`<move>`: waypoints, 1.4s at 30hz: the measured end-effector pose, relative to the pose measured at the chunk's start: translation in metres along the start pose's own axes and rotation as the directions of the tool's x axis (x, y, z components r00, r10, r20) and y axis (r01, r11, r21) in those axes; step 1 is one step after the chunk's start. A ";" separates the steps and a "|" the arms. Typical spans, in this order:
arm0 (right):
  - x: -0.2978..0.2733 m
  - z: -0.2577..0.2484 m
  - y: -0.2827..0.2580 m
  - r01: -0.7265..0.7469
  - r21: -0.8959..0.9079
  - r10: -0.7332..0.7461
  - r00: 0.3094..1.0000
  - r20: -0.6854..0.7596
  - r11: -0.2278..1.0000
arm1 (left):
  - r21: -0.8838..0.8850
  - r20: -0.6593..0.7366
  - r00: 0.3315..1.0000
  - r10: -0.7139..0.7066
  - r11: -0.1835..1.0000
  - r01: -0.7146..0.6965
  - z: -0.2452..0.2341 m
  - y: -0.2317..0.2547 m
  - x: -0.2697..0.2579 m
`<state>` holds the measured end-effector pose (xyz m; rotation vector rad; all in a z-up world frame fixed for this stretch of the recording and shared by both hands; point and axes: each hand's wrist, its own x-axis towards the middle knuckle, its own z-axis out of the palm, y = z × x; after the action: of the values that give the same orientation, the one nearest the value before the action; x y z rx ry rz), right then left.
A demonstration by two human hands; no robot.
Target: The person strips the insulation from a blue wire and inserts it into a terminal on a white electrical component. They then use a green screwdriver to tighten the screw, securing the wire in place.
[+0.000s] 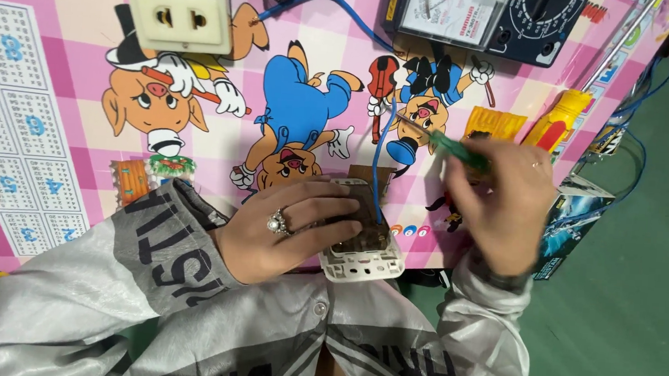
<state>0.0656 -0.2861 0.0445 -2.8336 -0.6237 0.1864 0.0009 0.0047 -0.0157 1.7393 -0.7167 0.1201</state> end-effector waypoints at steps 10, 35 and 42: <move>-0.019 -0.043 0.009 0.430 0.751 -0.127 0.895 -0.428 0.501 | 0.004 -0.106 0.993 0.052 0.999 -0.052 0.001 0.000 0.007; 0.032 -0.067 0.002 0.446 0.686 -0.439 0.876 -0.202 0.575 | -0.060 0.015 0.999 0.045 0.997 -0.044 0.002 -0.043 0.039; 0.039 -0.079 -0.025 0.368 0.658 -0.384 0.914 -0.128 0.657 | -0.067 0.013 0.999 0.048 0.997 -0.048 0.002 -0.043 0.040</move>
<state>0.1041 -0.2631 0.1245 -1.9508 -0.9142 0.2974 0.0554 -0.0075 -0.0353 1.6612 -0.7652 0.1152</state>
